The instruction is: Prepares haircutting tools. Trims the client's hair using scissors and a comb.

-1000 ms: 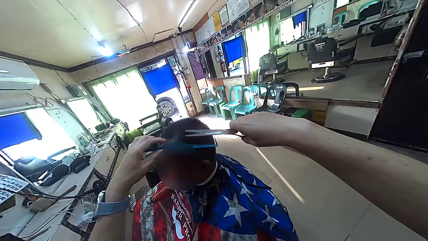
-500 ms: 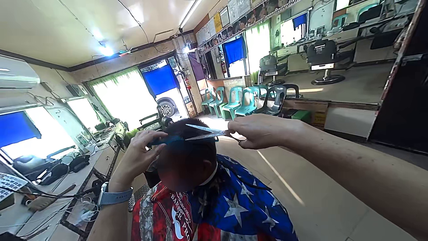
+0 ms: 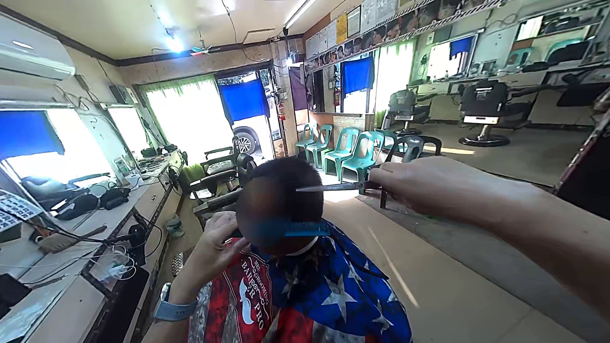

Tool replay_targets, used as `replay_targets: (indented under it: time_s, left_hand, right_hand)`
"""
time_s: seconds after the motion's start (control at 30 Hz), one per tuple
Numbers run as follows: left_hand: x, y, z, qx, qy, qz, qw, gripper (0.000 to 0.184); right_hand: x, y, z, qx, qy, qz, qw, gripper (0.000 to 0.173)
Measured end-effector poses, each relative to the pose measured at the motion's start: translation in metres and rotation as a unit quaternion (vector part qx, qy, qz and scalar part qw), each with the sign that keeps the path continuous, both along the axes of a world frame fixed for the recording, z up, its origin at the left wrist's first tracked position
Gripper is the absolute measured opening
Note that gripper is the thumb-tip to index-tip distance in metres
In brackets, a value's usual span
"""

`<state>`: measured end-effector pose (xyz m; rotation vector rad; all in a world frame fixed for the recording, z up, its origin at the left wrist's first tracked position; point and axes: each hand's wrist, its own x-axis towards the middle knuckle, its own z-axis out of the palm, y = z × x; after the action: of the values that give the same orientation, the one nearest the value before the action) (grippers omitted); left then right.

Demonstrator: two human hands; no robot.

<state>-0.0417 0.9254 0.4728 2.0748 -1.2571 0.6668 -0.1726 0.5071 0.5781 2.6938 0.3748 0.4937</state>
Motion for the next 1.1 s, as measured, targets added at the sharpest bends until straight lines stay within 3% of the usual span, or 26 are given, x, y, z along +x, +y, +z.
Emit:
replay_targets:
  time_s: [0.2, 0.37, 0.77, 0.9, 1.1]
  left_hand:
    - [0.013, 0.005, 0.011, -0.056, -0.035, 0.065, 0.996, 0.034]
    - [0.020, 0.002, 0.022, -0.065, -0.039, 0.058, 0.995, 0.035]
    - [0.023, -0.002, 0.028, -0.069, -0.037, 0.031, 0.996, 0.035]
    - [0.023, 0.001, 0.032, -0.033, 0.012, -0.005, 0.999, 0.032]
    - [0.039, -0.004, 0.043, -0.046, -0.017, 0.020, 0.999, 0.034]
  right_hand:
    - [0.018, 0.018, -0.006, 0.006, 0.012, 0.017, 1.000, 0.028]
    - [0.024, 0.038, -0.004, -0.011, 0.014, 0.018, 1.000, 0.016]
    - [0.021, 0.048, 0.003, -0.012, 0.037, -0.001, 0.999, 0.016]
    - [0.015, 0.040, 0.013, 0.011, 0.040, 0.010, 0.999, 0.018]
    - [0.021, 0.045, 0.021, 0.025, 0.076, -0.026, 0.996, 0.027]
